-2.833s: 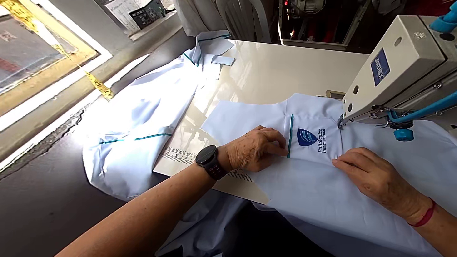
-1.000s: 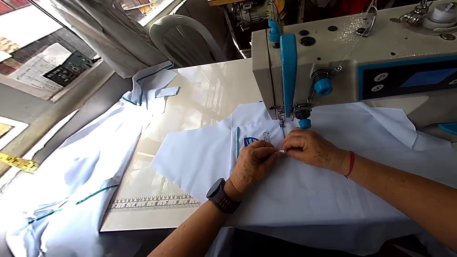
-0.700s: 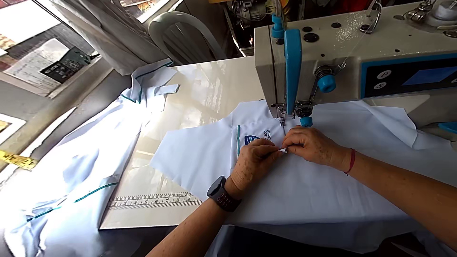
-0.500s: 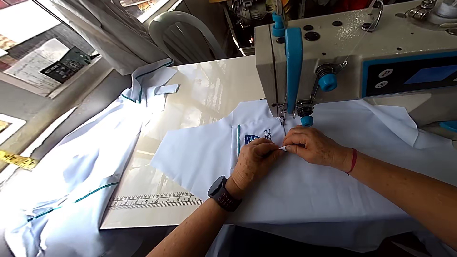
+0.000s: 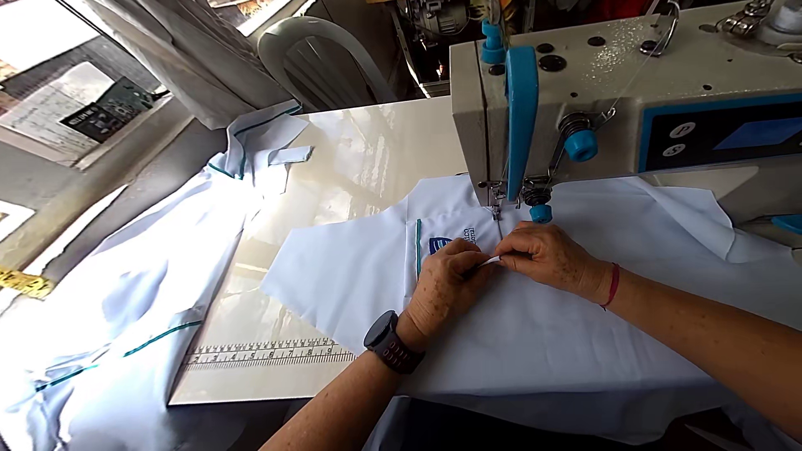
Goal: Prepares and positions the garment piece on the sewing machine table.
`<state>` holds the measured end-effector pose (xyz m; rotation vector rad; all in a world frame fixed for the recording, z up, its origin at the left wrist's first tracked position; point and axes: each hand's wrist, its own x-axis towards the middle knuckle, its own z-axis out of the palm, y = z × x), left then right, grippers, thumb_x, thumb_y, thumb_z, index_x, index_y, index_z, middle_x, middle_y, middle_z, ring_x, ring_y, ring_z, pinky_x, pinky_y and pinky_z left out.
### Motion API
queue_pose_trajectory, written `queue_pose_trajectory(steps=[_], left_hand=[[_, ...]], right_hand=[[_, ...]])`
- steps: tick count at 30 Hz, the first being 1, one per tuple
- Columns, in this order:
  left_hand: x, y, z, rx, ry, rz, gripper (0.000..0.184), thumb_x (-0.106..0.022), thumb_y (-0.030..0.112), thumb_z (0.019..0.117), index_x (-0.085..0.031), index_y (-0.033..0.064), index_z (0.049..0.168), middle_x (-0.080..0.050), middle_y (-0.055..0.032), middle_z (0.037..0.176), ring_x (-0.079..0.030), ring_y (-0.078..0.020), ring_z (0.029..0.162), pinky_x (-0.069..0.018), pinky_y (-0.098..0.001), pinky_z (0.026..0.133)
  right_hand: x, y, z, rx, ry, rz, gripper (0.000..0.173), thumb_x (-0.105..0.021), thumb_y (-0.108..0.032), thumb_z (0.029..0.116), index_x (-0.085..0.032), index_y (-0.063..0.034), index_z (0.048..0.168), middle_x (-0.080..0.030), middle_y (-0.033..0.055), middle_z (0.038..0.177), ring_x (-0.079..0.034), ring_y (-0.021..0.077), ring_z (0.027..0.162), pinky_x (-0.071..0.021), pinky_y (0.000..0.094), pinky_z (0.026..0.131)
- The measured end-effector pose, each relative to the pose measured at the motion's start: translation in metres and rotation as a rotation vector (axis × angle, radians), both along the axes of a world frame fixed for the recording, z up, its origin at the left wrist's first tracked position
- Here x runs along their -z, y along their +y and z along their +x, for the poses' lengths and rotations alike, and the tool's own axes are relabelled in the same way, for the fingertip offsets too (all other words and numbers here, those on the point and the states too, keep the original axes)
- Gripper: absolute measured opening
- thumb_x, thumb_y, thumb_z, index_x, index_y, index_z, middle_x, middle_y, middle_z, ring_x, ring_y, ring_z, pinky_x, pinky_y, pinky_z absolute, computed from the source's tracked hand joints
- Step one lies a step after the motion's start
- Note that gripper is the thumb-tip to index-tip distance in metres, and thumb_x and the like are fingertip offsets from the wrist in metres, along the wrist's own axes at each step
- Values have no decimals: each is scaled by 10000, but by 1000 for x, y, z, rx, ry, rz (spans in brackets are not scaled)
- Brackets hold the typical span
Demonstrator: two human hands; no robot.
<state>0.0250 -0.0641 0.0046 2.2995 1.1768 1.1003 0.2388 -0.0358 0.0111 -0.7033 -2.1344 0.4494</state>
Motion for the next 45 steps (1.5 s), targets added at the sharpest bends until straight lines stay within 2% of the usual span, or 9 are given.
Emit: queue_pose_trajectory(steps=[3, 11, 16, 23, 26, 30, 36, 41, 45], left_hand=[[0, 1, -2, 23, 2, -5, 171, -653, 153, 905, -795, 56, 904, -700, -19, 887, -650, -25, 796, -533, -159, 724], [1, 1, -4, 56, -14, -56, 195, -639, 176, 888, -782, 44, 908, -690, -22, 898, -626, -7, 744, -525, -145, 671], [2, 2, -2, 48, -34, 11, 161, -673, 156, 890, -799, 60, 867, -699, -13, 864, -643, -12, 787, -524, -140, 722], [5, -4, 0, 88, 68, 206, 136, -684, 151, 841, -779, 70, 789, -689, -31, 816, -650, -105, 812, -533, -211, 745], [2, -11, -3, 168, 214, 230, 248, -579, 187, 848, -804, 87, 880, -671, -43, 874, -630, -150, 852, -525, -246, 736], [-17, 0, -14, 346, 421, 240, 358, -517, 44, 820, -812, 82, 1020, -679, -86, 927, -647, -212, 847, -551, -308, 720], [-5, 39, -34, 689, 298, 298, 289, -521, 10, 975, -774, 64, 1104, -734, -86, 1173, -654, -216, 1202, -492, -336, 1074], [2, 36, -37, 665, 248, 275, 332, -476, -12, 992, -760, 66, 1144, -737, -75, 1198, -649, -200, 1229, -477, -323, 1095], [1, 34, -37, 648, 251, 291, 327, -478, -17, 985, -759, 63, 1130, -739, -74, 1196, -651, -200, 1227, -478, -321, 1095]], right_hand=[[2, 0, -1, 16, 22, -11, 46, -691, -45, 832, -736, -40, 839, -687, 51, 752, -640, 101, 704, -509, 192, 660], [10, 5, 2, -71, -15, 183, 179, -612, 4, 844, -786, -40, 841, -763, 78, 876, -709, 177, 880, -542, 256, 859], [0, -4, -1, 24, -92, 147, 157, -615, -117, 785, -735, -61, 868, -716, 41, 817, -677, 147, 804, -538, 262, 758], [5, -10, -1, 15, -221, 458, 191, -581, -58, 917, -735, -48, 805, -709, 74, 822, -676, 226, 826, -538, 326, 728], [6, -21, 8, 4, -319, 520, 223, -547, -36, 952, -761, -34, 890, -737, 86, 893, -692, 243, 907, -552, 339, 812], [10, -35, 21, 16, -408, 439, 323, -499, -41, 946, -783, -62, 1100, -761, 91, 1132, -684, 250, 1096, -522, 342, 965], [14, -39, 29, 21, -376, 282, 379, -456, -51, 954, -762, -121, 1166, -725, 67, 1228, -649, 218, 1186, -497, 343, 1016], [-1, -17, 38, 29, -200, 284, 209, -608, -186, 996, -780, -99, 914, -744, 32, 964, -671, 156, 1021, -519, 260, 933], [-11, -6, 22, -116, -351, 397, 206, -569, -84, 995, -753, -81, 902, -731, 39, 924, -671, 191, 972, -527, 309, 870]])
